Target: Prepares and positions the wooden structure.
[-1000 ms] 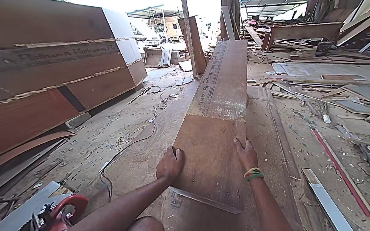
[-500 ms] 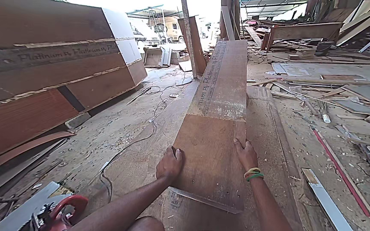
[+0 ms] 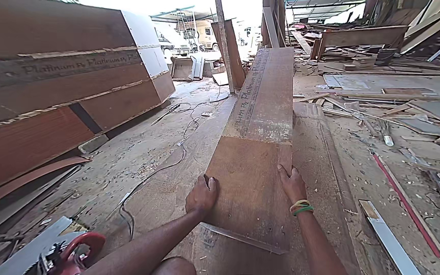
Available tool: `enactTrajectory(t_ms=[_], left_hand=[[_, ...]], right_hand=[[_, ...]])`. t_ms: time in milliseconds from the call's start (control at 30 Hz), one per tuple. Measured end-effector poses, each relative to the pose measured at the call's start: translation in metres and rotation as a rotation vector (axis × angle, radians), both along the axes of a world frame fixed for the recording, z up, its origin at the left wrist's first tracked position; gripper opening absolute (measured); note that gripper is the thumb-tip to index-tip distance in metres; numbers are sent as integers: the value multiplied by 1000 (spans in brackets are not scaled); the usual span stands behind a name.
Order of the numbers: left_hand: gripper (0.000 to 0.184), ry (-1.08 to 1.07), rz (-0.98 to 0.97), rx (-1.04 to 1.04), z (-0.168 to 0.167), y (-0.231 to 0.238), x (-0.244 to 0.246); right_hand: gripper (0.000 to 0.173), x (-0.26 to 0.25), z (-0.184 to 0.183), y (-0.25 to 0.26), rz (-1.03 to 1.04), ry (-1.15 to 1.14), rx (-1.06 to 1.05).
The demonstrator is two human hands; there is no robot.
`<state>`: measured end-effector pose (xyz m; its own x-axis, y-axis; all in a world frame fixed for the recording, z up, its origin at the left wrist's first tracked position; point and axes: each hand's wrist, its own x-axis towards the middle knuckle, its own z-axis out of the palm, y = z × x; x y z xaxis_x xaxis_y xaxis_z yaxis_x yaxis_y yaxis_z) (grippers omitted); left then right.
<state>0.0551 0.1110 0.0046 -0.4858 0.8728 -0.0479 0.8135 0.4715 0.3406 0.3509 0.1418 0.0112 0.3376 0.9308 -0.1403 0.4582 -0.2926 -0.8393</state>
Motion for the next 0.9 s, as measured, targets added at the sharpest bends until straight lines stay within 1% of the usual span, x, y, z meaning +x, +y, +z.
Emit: enactTrajectory(t_ms=[400,900], left_hand=[[60,-11,0,-12,2,-1,1],[58,-5,10,-16,2,-1,1]], right_hand=[[69,1,-2,1,-7,24,-13],[69,1,-2,1,-4,33,-23]])
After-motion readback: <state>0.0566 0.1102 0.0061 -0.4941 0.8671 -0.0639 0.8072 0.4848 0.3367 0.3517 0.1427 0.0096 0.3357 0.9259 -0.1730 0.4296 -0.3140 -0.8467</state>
